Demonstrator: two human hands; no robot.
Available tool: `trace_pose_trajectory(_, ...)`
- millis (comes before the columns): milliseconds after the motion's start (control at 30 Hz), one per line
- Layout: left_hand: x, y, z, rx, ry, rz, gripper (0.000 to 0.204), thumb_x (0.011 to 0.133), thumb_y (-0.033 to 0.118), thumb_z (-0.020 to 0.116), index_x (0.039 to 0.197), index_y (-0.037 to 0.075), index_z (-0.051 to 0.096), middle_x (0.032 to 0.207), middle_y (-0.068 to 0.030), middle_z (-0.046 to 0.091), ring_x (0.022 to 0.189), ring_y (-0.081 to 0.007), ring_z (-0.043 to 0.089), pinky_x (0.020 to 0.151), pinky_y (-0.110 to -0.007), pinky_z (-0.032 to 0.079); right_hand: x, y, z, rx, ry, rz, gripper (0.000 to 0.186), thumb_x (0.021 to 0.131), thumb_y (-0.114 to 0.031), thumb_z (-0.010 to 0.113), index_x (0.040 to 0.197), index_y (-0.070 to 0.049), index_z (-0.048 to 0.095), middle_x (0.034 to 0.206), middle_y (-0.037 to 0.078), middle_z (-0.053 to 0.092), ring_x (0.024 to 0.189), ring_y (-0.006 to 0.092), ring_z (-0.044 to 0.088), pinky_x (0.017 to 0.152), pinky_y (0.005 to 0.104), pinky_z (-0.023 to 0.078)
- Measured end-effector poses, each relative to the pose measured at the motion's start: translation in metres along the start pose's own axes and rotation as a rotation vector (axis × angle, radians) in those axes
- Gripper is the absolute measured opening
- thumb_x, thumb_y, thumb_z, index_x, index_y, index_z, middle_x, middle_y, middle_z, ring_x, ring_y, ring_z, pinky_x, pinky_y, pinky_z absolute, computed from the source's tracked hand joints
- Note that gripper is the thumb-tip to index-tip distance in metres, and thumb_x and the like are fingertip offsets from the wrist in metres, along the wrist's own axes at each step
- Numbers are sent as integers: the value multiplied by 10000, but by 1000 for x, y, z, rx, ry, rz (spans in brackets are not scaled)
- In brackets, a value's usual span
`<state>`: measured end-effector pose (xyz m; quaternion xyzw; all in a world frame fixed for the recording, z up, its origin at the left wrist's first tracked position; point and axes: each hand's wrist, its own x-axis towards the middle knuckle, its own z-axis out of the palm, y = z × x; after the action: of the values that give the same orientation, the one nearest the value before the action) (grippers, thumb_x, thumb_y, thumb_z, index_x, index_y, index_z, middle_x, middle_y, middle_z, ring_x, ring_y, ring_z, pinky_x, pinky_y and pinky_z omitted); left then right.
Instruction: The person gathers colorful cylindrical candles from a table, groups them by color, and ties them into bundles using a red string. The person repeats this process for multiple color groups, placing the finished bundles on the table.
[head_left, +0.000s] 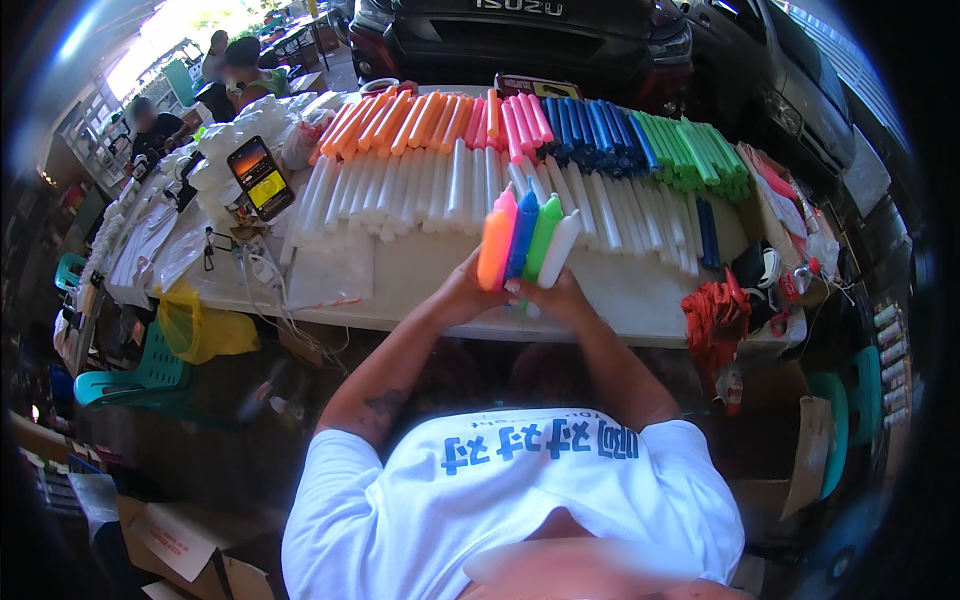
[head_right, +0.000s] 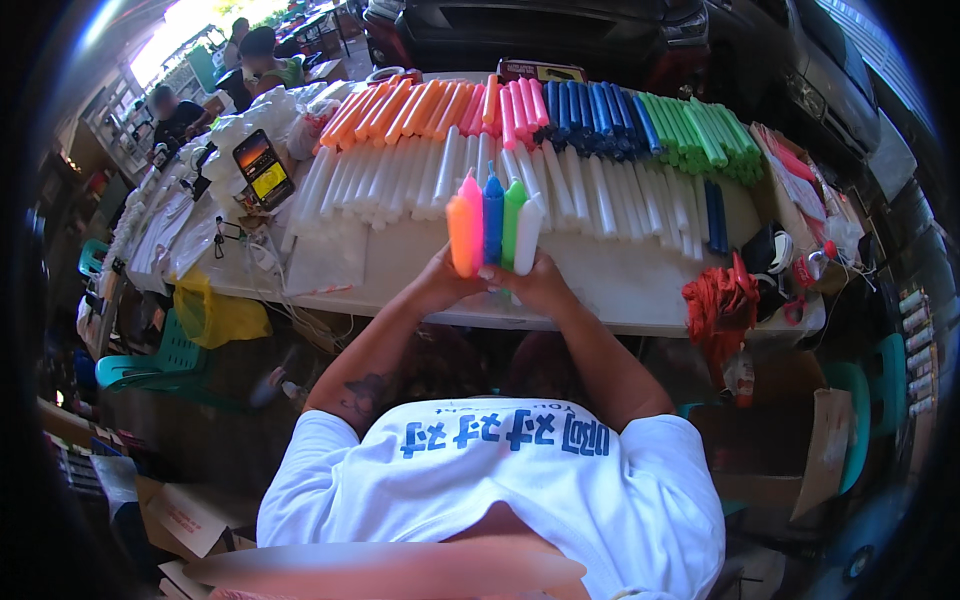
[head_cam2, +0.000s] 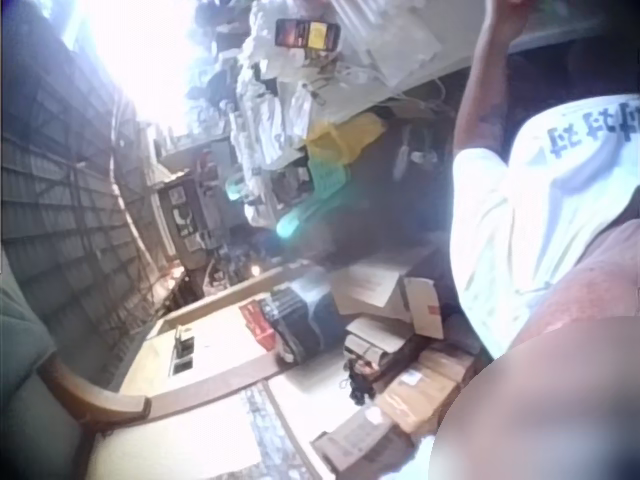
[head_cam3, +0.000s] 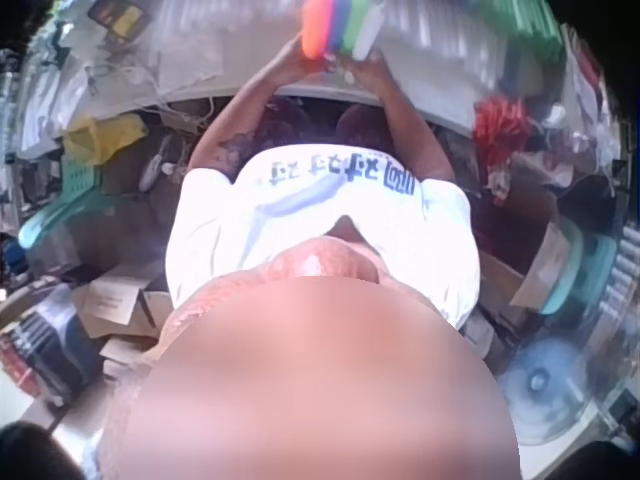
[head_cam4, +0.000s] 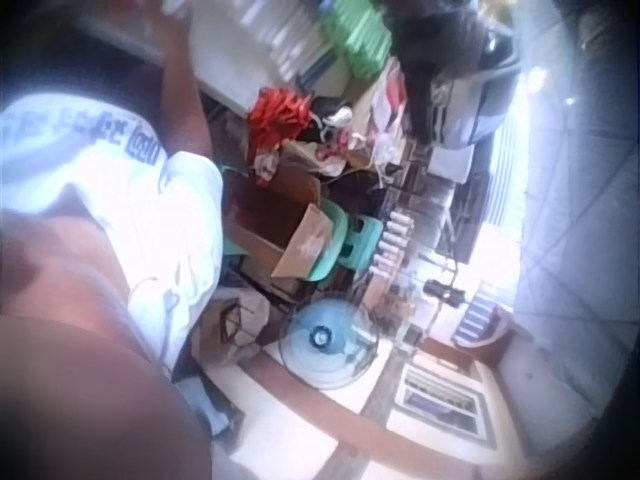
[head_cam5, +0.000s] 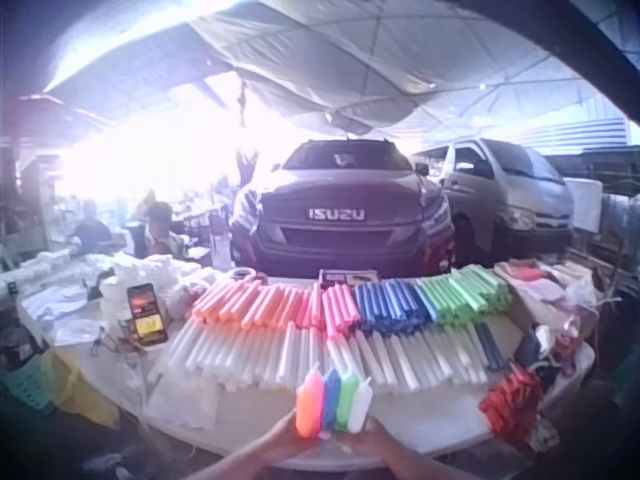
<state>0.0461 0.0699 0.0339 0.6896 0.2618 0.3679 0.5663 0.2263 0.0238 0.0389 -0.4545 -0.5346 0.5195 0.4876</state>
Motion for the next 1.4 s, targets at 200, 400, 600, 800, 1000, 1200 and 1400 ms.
trace_pose_trajectory(200, -1, 7, 17, 235, 2, 146, 1095, 647, 116, 856, 1438, 113, 98, 1320, -112, 404, 1224, -238, 433, 1010, -373, 407, -3, -3, 18, -34, 98, -256, 818, 635, -264, 883, 1271, -55, 412, 1120, 66, 567, 1042, 199, 567, 907, 334, 480)
trace_pose_trajectory(400, -5, 5, 27, 23, 23, 49, 1022, 642, 86, 852, 1434, 122, 208, 1333, -93, 420, 1232, -224, 434, 1013, -367, 413, -4, -7, 19, -56, 129, -358, 892, 615, -287, 897, 1299, -53, 376, 1162, 82, 545, 1062, 209, 552, 930, 354, 462)
trace_pose_trajectory(600, -7, -3, 19, -7, -46, -14, 844, 662, 57, 833, 1374, 105, 382, 1282, -73, 502, 1184, -183, 492, 995, -347, 434, 0, 1, 15, -147, 35, -249, 739, 640, -283, 877, 1213, -40, 479, 1082, 71, 594, 972, 172, 592, 869, 324, 491)
trace_pose_trajectory(800, -3, 4, 13, 272, -40, 152, 901, 577, 196, 892, 1333, 76, 418, 1341, -156, 408, 1258, -296, 402, 1053, -415, 365, 1, 1, 14, -146, 31, -219, 650, 652, -270, 865, 1154, -26, 533, 1037, 62, 620, 904, 166, 617, 823, 309, 508)
trace_pose_trajectory(1000, 1, 25, 27, 734, 74, 44, 1366, 489, 376, 914, 1490, 39, 47, 1538, -225, 41, 1427, -400, 63, 1135, -471, 210, -5, 11, 11, 427, -26, -127, 614, 751, -148, 772, 1267, -37, 458, 1152, 105, 581, 1010, 223, 603, 904, 365, 491)
trace_pose_trajectory(1200, -39, 32, 2, 737, 304, 332, 1002, 651, 346, 822, 1449, 87, 274, 1485, -169, 248, 1343, -343, 298, 1108, -471, 248, -14, 26, 6, 962, -238, -55, 651, 833, -147, 671, 1396, -137, 344, 1281, 177, 520, 1226, 434, 477, 1032, 556, 381)
trace_pose_trajectory(1400, -113, 9, -141, 1455, 551, -287, 552, 841, 378, 624, 1321, 138, 495, 1365, -122, 442, 1271, -330, 394, 1030, -449, 334, -23, 22, -19, 964, -326, -110, 619, 829, -165, 693, 1365, -146, 384, 1284, 153, 519, 1208, 396, 502, 1013, 559, 399)
